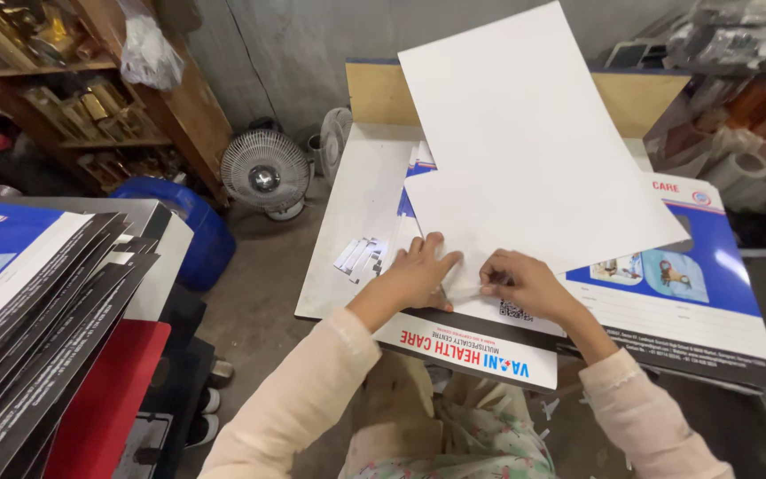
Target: The person folds a stack of white papers in half and places them on a pile of similar documents. They repeat this process for multiple sheets, handling each one individually and stacking the finished items on the table.
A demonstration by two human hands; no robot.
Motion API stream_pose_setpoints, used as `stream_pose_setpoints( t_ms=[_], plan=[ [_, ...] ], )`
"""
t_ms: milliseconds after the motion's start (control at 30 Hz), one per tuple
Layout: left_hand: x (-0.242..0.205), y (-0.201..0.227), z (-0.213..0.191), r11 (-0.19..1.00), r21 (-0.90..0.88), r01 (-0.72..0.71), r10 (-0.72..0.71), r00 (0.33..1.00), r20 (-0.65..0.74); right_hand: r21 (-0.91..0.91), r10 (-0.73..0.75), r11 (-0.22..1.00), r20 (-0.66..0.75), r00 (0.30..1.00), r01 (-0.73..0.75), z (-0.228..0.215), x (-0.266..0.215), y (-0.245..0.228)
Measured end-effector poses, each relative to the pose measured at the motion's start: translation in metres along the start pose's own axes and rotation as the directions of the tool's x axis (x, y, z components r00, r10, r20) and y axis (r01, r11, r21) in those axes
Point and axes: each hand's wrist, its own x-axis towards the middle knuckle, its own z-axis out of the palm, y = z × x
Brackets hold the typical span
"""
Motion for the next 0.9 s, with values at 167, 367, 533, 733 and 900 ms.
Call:
stream_pose_setpoints(
  t_ms=[167,367,533,733,900],
  plan=[
    [-0.029,-0.018,0.025,0.93,-0.108,-0.35,0.257,0.834,-0.489,0.395,0.098,0.915,-0.016,0.995,-0.084,0.014,-0.014,-0.005],
    [-0.021,-0.03,0.047,0.897,-0.169,-0.409,0.22,0.742,-0.633,-0.173,-0.276,0.961,-0.523,0.807,0.217,0.036,-0.036,-0.076],
    [-0.029,-0.028,0.044,0.896,-0.162,-0.414,0.231,0.744,-0.627,-0.221,-0.287,0.955,-0.546,0.787,0.195,0.045,-0.034,-0.112],
    [-0.038,-0.027,0.039,0.903,-0.137,-0.408,0.246,0.751,-0.613,-0.176,-0.241,0.967,-0.419,0.876,0.182,0.042,-0.018,-0.103],
    [-0.041,-0.024,0.035,0.904,-0.083,-0.42,0.292,0.746,-0.598,-0.166,-0.118,0.983,-0.285,0.951,0.072,0.035,-0.003,-0.091]
  ],
)
